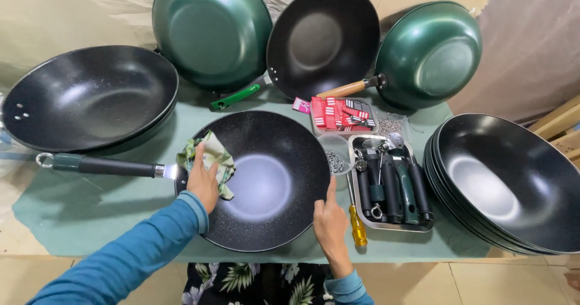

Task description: Assembling a handle onto a pan using a screwdriver and then cleaning multiple pans with a cloth.

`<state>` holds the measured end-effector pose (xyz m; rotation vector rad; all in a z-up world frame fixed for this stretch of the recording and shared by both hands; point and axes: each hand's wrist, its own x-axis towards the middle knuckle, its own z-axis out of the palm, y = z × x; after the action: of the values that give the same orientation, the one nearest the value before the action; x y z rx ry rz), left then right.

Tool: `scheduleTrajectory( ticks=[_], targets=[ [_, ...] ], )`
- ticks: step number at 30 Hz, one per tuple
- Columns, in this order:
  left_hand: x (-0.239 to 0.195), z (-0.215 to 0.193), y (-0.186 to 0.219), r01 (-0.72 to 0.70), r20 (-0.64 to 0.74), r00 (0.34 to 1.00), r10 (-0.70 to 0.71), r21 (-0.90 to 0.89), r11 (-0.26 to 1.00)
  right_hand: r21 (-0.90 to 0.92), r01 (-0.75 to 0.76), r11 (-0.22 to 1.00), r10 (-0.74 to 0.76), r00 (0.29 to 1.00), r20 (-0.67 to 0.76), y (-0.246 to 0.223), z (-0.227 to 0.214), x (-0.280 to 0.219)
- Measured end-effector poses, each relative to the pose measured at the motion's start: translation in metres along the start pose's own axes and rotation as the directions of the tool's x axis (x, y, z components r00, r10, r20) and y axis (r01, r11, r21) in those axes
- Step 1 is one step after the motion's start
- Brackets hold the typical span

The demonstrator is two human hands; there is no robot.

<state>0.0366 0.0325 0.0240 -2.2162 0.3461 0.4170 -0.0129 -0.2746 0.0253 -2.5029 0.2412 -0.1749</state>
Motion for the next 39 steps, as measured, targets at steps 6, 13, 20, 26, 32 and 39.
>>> scheduleTrajectory(
  ticks=[6, 13, 20, 26, 32, 39],
  targets=[
    [-0.031, -0.005, 0.026, -0.197, 0.034, 0.970, 0.239, -0.465, 0.863, 0.050, 0.004, 0.999, -0.005, 1.000, 0.019, -0.005, -0.004, 0.001],
    [-0.012, -0.063, 0.070, -0.300, 0.060, 0.876, 0.479, -0.710, 0.637, 0.027, -0.014, 1.000, 0.014, 1.000, 0.000, -0.003, -0.002, 0.001],
    [0.042, -0.084, 0.072, -0.096, -0.062, 0.995, 0.074, -0.686, 0.721, 0.062, -0.057, 0.996, 0.053, 0.997, 0.063, -0.001, -0.003, 0.002],
    [0.048, -0.053, 0.028, 0.230, 0.098, 0.973, -0.209, -0.466, 0.854, 0.022, -0.040, 0.999, 0.038, 0.995, 0.088, -0.013, -0.014, -0.006],
    [0.019, -0.028, 0.041, 0.115, 0.144, 0.988, -0.051, -0.477, 0.871, 0.013, -0.073, 0.997, 0.071, 0.991, 0.114, -0.017, -0.016, -0.008],
    [-0.008, -0.033, 0.078, -0.193, 0.085, 0.921, 0.380, -0.749, 0.634, 0.028, -0.099, 0.995, 0.095, 0.989, 0.114, -0.019, -0.017, -0.008]
  ],
)
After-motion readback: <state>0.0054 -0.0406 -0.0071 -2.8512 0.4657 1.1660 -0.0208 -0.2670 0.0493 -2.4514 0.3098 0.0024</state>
